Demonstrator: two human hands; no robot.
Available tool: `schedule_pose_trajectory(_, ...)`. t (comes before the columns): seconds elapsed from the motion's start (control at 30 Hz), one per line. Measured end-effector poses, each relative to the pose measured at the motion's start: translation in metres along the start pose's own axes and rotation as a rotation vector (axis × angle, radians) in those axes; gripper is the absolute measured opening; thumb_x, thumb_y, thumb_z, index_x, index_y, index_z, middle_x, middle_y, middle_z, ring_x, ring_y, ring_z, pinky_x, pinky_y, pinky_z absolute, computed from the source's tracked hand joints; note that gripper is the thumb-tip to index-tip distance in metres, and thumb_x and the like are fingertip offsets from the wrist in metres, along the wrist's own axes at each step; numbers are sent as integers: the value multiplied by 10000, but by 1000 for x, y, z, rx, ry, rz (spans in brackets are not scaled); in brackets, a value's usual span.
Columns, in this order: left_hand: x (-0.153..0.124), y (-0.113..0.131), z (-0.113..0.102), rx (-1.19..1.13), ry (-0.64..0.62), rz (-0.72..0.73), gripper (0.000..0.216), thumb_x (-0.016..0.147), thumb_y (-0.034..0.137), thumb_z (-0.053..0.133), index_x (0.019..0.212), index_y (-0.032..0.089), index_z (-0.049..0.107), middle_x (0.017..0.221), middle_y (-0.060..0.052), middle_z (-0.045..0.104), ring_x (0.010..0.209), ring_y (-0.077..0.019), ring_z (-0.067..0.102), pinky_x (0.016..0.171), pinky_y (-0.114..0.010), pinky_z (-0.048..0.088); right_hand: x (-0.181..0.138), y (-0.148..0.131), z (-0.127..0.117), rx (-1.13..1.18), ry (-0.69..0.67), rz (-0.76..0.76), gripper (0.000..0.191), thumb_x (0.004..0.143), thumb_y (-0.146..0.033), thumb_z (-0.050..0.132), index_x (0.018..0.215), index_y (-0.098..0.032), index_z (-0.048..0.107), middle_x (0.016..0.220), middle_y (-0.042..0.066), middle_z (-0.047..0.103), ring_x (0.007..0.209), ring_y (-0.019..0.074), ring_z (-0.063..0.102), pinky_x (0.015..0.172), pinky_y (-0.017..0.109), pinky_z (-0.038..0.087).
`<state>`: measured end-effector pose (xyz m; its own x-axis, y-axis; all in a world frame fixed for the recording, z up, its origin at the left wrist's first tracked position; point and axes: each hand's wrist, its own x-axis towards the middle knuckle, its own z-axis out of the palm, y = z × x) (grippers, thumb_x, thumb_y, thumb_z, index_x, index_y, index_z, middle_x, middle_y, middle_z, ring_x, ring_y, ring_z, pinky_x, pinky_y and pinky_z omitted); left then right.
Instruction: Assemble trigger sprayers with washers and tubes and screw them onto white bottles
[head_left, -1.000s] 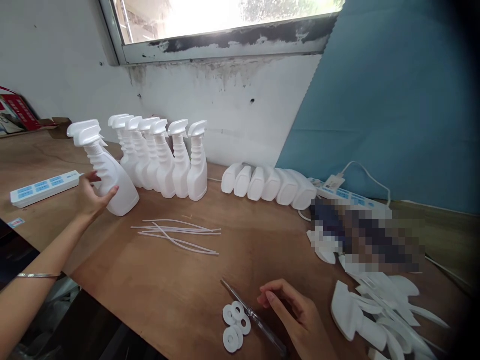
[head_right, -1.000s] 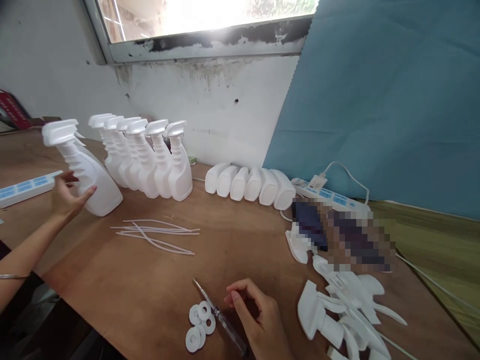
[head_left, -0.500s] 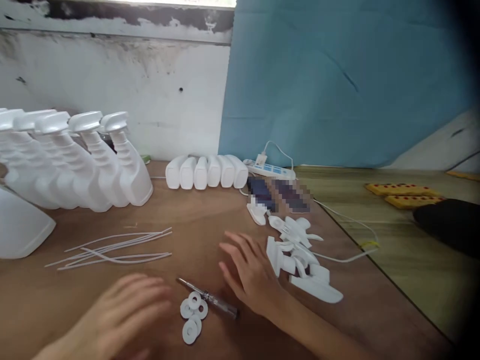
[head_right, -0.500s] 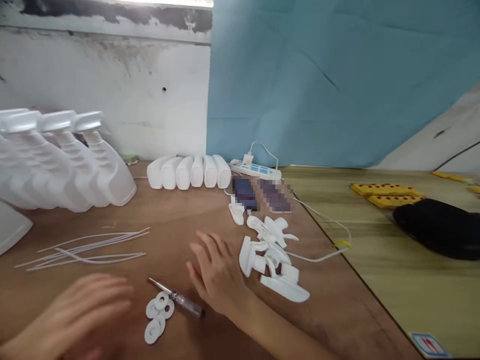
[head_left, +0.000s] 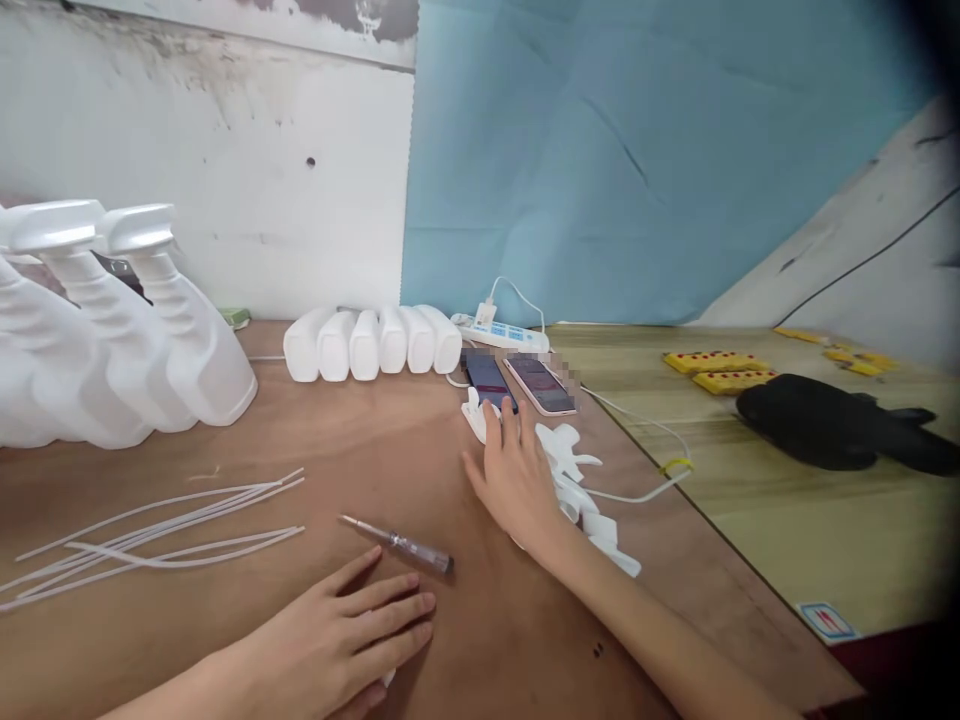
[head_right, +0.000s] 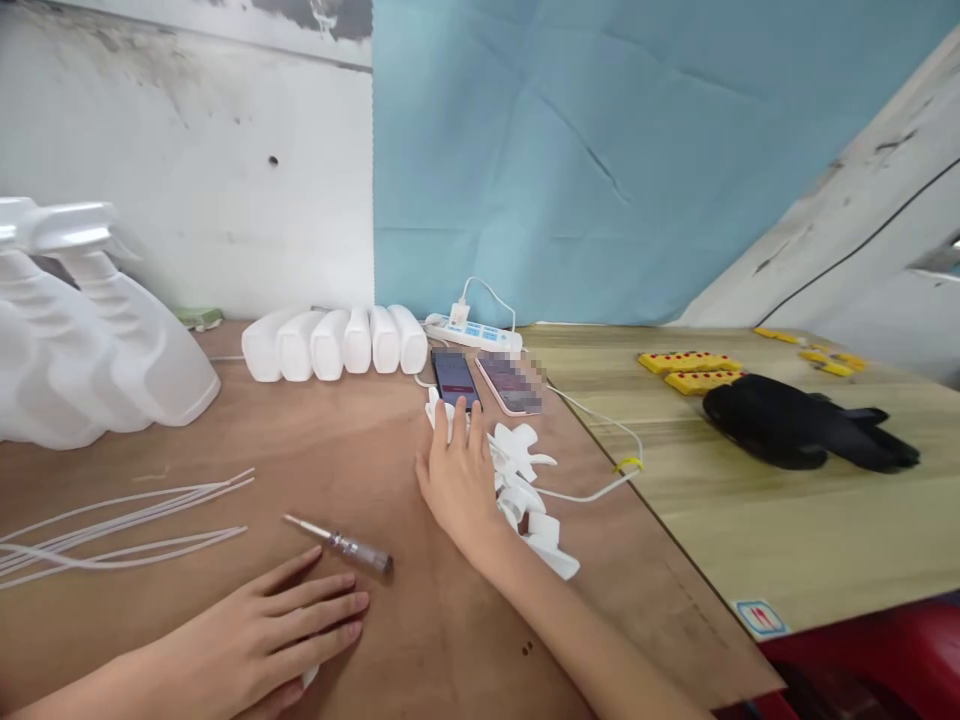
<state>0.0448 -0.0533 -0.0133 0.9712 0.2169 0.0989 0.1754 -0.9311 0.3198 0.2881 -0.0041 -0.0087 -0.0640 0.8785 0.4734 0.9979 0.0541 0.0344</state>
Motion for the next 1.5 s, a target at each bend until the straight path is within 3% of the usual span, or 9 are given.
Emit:
schedule_pose_trajectory(0.1,-3,-6,-2,-123,13,18,638,790,329,497,1359,199,239,1363,-69,360,1277,-252,295,1088,-507,106,14,5,0,-46,-40,-28,529,829,-264,453,1281,-12,339,1229,252,455,1259,388,240,931,518,334)
schedule_pose_trajectory(0.2,-8,-12,-12,-199,13,46,619,744,272,543,1312,183,315,1351,-98,381,1260,-254,330,1086,-489,173,25,3,-1,-96,-85,-65,413,813,-219,477,1185,-40,461,1101,213,535,1215,378,306,919,471,357)
schedule_pose_trajectory(0.37,-13,-20,-16,-326,136,-45,198,760,135,520,941,214,540,1135,-78,539,1107,-192,484,1031,-362,345,23,-5,-3,-52,-123,-128,276,815,-79,403,1058,-122,527,917,126,558,948,290,501,787,390,434)
schedule_pose_trajectory(0.57,-16,-27,-8,-444,225,-129,117,777,163,570,875,206,521,934,-63,555,883,-164,535,743,-257,471,4,-31,-2,404,-156,-225,281,794,-64,406,1053,-161,460,996,83,535,880,206,545,725,317,467)
schedule_pose_trajectory(0.67,-17,-30,-6,-386,391,-138,84,807,152,531,872,203,515,754,-33,545,697,-135,511,597,-233,430,-4,-48,-7,612,-86,-275,316,788,-63,418,1078,-187,439,1027,75,525,924,188,541,774,317,465)
schedule_pose_trajectory(0.8,-20,-29,-6,-229,654,-54,237,806,111,535,1017,212,498,693,-17,562,646,-138,501,599,-269,420,-18,-73,-17,861,21,-317,390,763,-58,458,1116,-218,419,1063,70,524,977,181,533,810,329,471)
schedule_pose_trajectory(0.97,-27,-22,-7,-103,785,-98,354,826,153,516,1159,260,460,792,-28,619,753,-171,537,650,-310,459,-37,-92,-14,1121,-70,-408,435,778,-168,555,1175,-191,380,1049,83,571,981,182,558,823,319,486)
schedule_pose_trajectory(1.23,-20,-30,-13,-53,830,-377,239,784,92,539,946,258,596,830,-34,547,758,-149,481,664,-310,430,-41,-92,-6,1164,-259,-322,448,796,-182,555,1190,-180,343,1075,88,581,981,171,582,834,302,498)
schedule_pose_trajectory(1.5,-18,-37,-10,-273,726,-322,218,775,165,560,992,190,564,992,-83,530,872,-169,523,746,-312,462,-41,-91,-3,1211,-234,-252,447,782,-179,558,1178,-207,354,1065,84,571,940,176,597,794,323,517)
